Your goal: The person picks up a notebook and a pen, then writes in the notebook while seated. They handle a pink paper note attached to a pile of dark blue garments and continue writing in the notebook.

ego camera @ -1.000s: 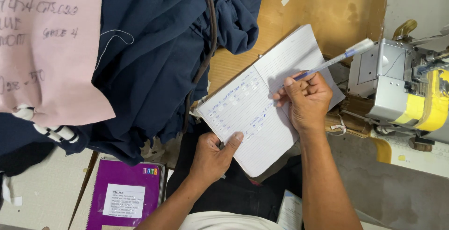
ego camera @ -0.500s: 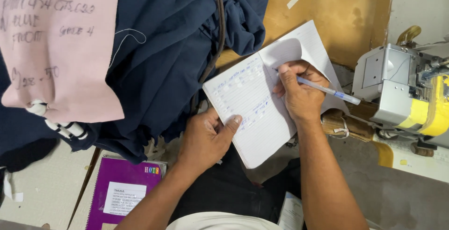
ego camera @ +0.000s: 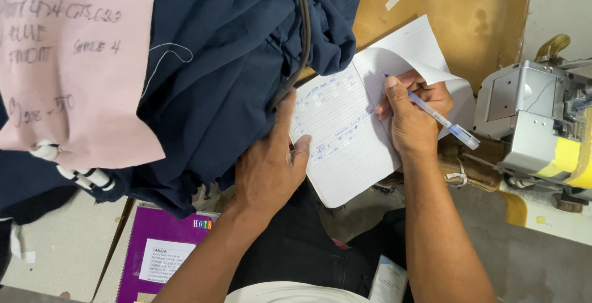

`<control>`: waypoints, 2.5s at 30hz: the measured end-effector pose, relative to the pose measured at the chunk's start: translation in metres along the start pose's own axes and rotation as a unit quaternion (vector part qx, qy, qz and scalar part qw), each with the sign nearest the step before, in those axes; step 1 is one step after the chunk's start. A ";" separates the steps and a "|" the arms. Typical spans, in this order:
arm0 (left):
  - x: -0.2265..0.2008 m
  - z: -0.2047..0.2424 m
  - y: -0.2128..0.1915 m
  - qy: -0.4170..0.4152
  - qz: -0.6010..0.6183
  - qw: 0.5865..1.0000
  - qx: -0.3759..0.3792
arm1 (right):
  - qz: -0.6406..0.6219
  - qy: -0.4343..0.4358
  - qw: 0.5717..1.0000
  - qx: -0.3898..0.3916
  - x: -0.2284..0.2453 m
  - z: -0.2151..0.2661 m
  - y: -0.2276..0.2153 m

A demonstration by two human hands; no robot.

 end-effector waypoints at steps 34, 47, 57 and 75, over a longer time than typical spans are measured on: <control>-0.003 -0.029 -0.003 0.001 0.003 0.998 0.063 | -0.027 0.064 0.995 -0.065 -0.012 0.014 -0.027; 0.002 -0.023 -0.004 -0.018 0.029 0.996 0.085 | -0.042 0.020 0.998 -0.038 -0.025 0.013 -0.034; 0.001 -0.022 -0.005 -0.020 0.045 0.994 0.096 | -0.025 0.036 0.997 -0.063 -0.014 0.016 -0.023; 0.013 -0.003 0.009 -0.022 0.025 0.995 0.091 | 0.050 0.065 0.997 0.007 0.014 0.014 0.008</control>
Point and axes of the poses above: each hand's wrist, its own z-axis away from the middle knuckle, its own y-axis out of the palm, x = y × z, the point moved 1 cm from there along -z, towards the middle knuckle, and after that the axes turned 9 degrees about y, right-handed, at the moved point
